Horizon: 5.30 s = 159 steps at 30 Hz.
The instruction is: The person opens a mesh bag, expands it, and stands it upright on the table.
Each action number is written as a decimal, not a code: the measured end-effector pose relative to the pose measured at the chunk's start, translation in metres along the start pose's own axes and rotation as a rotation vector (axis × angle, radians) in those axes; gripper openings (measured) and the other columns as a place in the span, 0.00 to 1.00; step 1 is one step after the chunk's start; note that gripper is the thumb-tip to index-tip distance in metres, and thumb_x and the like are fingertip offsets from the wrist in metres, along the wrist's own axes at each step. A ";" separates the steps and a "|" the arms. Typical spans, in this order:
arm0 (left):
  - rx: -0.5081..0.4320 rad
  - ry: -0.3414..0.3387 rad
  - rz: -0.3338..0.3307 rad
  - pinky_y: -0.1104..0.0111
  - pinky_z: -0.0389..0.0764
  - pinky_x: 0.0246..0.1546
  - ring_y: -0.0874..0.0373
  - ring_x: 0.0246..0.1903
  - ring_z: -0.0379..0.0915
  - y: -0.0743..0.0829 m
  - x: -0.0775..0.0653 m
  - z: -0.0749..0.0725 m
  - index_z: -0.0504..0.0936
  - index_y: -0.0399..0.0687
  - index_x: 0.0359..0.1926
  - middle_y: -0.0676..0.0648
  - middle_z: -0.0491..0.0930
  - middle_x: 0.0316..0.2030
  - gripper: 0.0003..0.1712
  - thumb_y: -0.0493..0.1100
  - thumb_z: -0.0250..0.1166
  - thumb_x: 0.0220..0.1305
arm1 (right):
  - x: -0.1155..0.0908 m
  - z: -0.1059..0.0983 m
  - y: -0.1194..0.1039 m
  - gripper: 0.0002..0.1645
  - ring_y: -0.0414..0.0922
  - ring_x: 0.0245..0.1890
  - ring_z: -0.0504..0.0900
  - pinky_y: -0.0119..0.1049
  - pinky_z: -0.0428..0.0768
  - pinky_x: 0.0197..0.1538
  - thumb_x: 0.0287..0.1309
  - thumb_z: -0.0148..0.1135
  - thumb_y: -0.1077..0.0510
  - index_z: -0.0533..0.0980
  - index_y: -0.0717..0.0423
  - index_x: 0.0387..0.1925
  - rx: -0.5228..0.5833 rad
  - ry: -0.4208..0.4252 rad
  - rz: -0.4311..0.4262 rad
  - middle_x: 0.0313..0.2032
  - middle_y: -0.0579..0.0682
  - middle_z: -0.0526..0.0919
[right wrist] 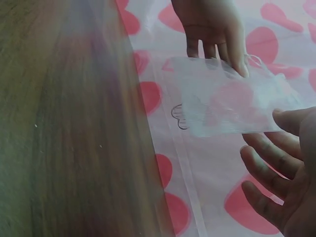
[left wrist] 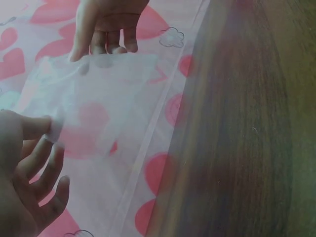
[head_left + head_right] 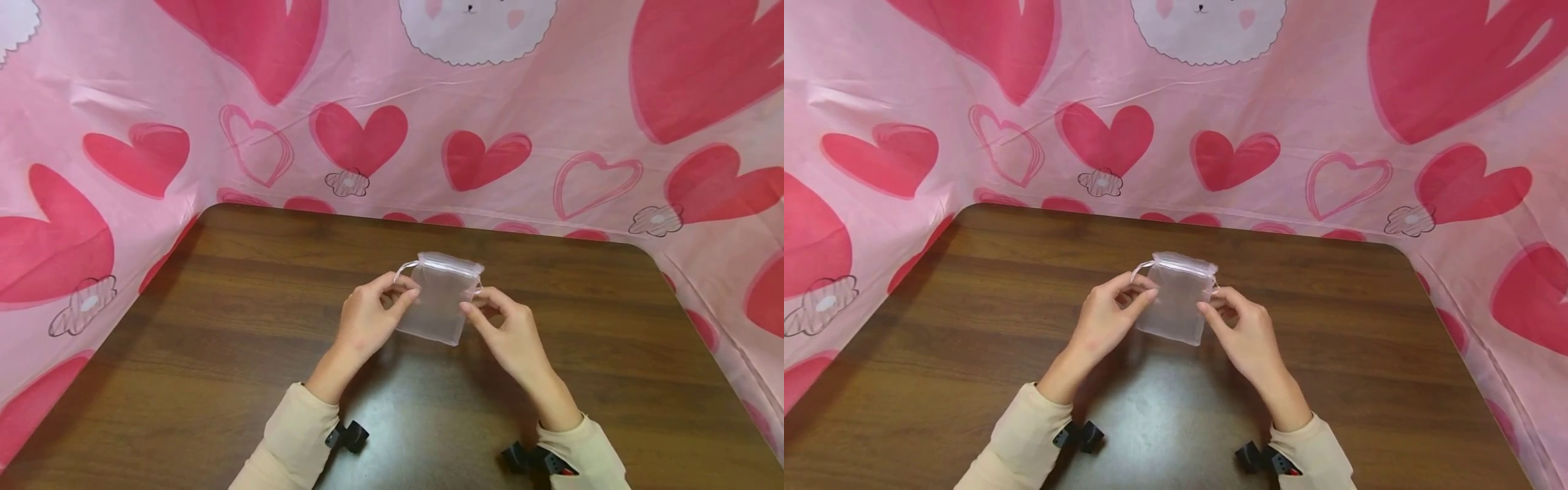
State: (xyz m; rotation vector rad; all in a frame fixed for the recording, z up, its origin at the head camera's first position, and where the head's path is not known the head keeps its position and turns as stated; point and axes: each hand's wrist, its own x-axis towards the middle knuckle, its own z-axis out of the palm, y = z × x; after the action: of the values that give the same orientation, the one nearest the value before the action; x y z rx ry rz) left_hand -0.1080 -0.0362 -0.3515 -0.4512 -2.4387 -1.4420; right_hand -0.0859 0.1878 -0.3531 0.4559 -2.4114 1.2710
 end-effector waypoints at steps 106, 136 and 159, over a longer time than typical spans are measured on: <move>0.134 0.026 0.132 0.67 0.73 0.29 0.61 0.27 0.76 -0.001 0.000 0.000 0.87 0.59 0.34 0.60 0.81 0.28 0.04 0.48 0.74 0.58 | 0.001 0.000 0.000 0.12 0.37 0.35 0.79 0.28 0.72 0.44 0.56 0.70 0.66 0.85 0.55 0.43 0.071 0.061 0.020 0.37 0.47 0.86; 0.211 -0.101 0.244 0.70 0.69 0.26 0.62 0.26 0.74 0.013 -0.006 0.000 0.88 0.61 0.39 0.61 0.78 0.26 0.06 0.52 0.67 0.66 | -0.004 0.006 -0.007 0.10 0.37 0.30 0.80 0.26 0.75 0.38 0.49 0.73 0.71 0.85 0.56 0.34 0.031 0.086 -0.115 0.30 0.44 0.86; 0.182 -0.314 0.238 0.66 0.76 0.36 0.66 0.34 0.78 0.016 -0.009 -0.002 0.89 0.58 0.43 0.61 0.84 0.32 0.09 0.50 0.68 0.65 | -0.005 0.008 -0.008 0.16 0.35 0.36 0.83 0.23 0.76 0.45 0.46 0.72 0.75 0.82 0.59 0.37 0.089 0.038 -0.169 0.35 0.48 0.87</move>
State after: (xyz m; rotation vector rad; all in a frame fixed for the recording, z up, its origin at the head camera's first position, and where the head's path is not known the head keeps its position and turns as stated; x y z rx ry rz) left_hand -0.0934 -0.0319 -0.3407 -0.9509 -2.6110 -1.1103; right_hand -0.0798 0.1774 -0.3541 0.6412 -2.2386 1.3040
